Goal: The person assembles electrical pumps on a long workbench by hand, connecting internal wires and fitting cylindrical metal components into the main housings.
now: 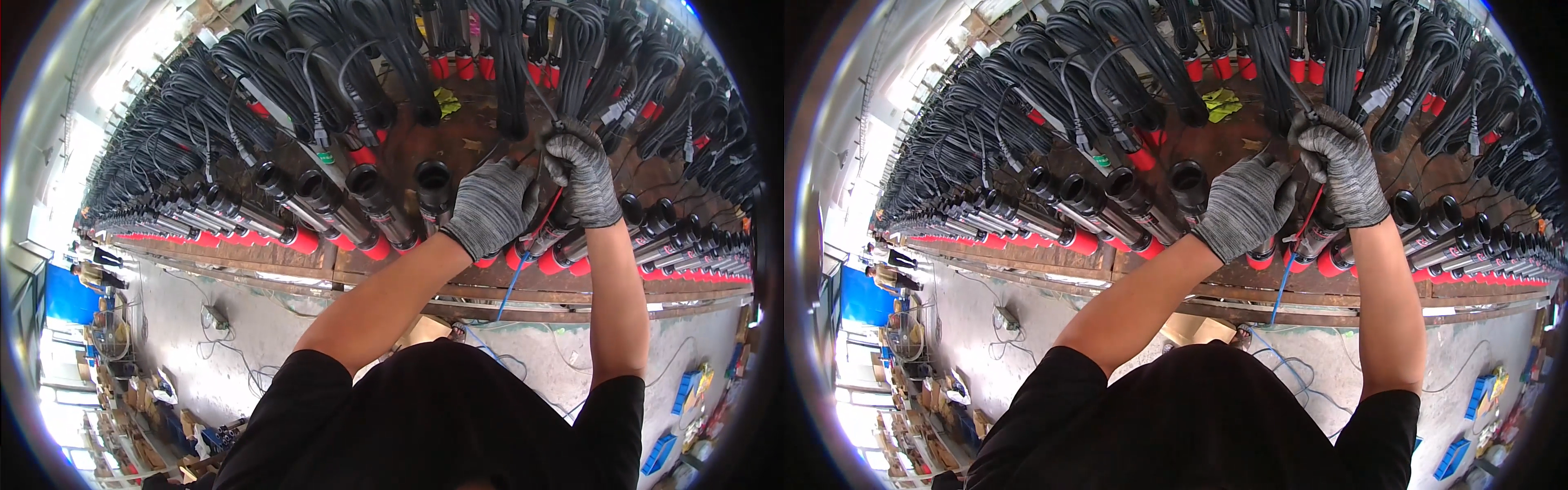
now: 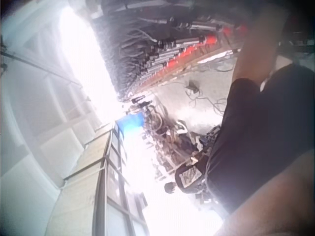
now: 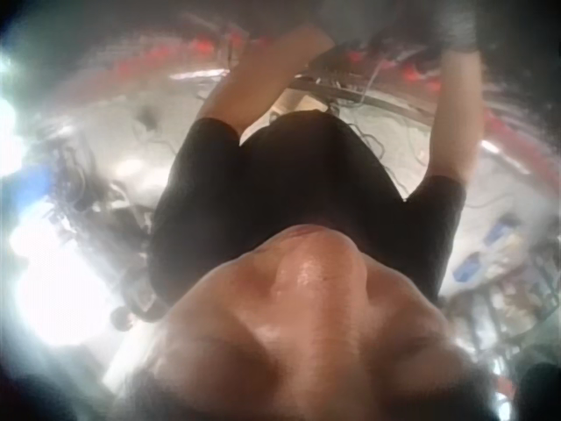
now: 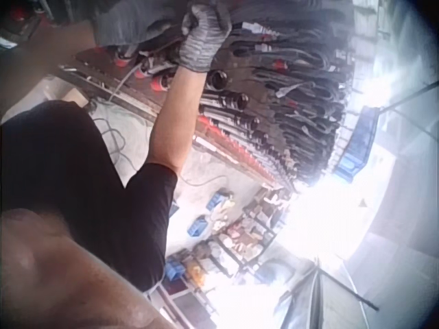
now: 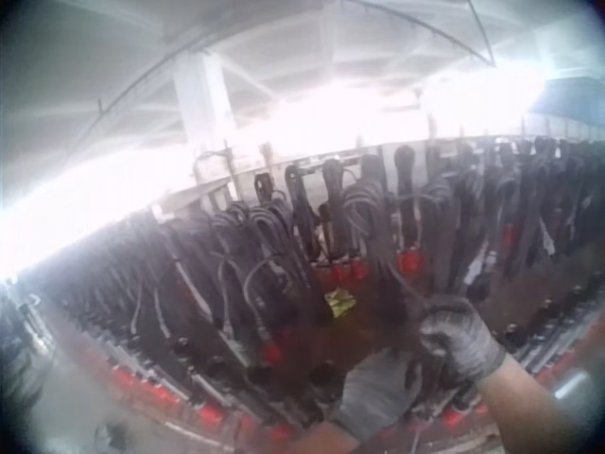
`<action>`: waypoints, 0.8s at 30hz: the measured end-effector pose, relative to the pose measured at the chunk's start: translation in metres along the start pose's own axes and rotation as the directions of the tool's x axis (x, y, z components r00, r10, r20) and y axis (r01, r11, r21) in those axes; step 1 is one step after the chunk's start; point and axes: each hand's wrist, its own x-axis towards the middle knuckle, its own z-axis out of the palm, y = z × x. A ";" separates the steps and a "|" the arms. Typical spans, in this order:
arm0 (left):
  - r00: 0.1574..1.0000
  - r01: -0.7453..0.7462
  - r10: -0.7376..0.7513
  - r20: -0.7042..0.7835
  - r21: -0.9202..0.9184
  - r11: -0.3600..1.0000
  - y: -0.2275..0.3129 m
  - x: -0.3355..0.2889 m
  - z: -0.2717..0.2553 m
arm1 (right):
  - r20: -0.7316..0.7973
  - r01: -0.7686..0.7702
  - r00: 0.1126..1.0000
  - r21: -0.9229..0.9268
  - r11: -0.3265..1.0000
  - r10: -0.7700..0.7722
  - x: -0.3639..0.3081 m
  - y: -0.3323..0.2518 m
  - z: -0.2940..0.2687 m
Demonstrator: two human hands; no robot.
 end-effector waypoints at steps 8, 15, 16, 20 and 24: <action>0.997 -0.077 0.075 -0.021 -0.090 0.993 0.011 -0.032 -0.005 | 0.015 -0.008 1.000 -0.074 0.997 0.009 0.002 0.005 0.000; 0.971 -0.135 0.190 0.146 -0.321 0.937 0.033 -0.109 -0.030 | -0.002 -0.056 0.998 -0.037 0.998 0.056 0.002 0.012 -0.003; 0.965 -0.145 0.205 0.162 -0.319 0.937 0.035 -0.118 -0.030 | 0.081 -0.030 0.996 -0.098 0.995 0.038 0.005 0.012 -0.011; 0.960 -0.179 0.245 0.132 -0.380 0.907 0.033 -0.127 -0.026 | 0.056 -0.034 0.998 -0.106 0.994 0.040 0.006 0.018 -0.017; 0.970 -0.183 0.229 0.079 -0.378 0.908 0.030 -0.121 -0.024 | 0.070 -0.059 0.995 -0.190 0.980 0.073 0.001 0.008 -0.012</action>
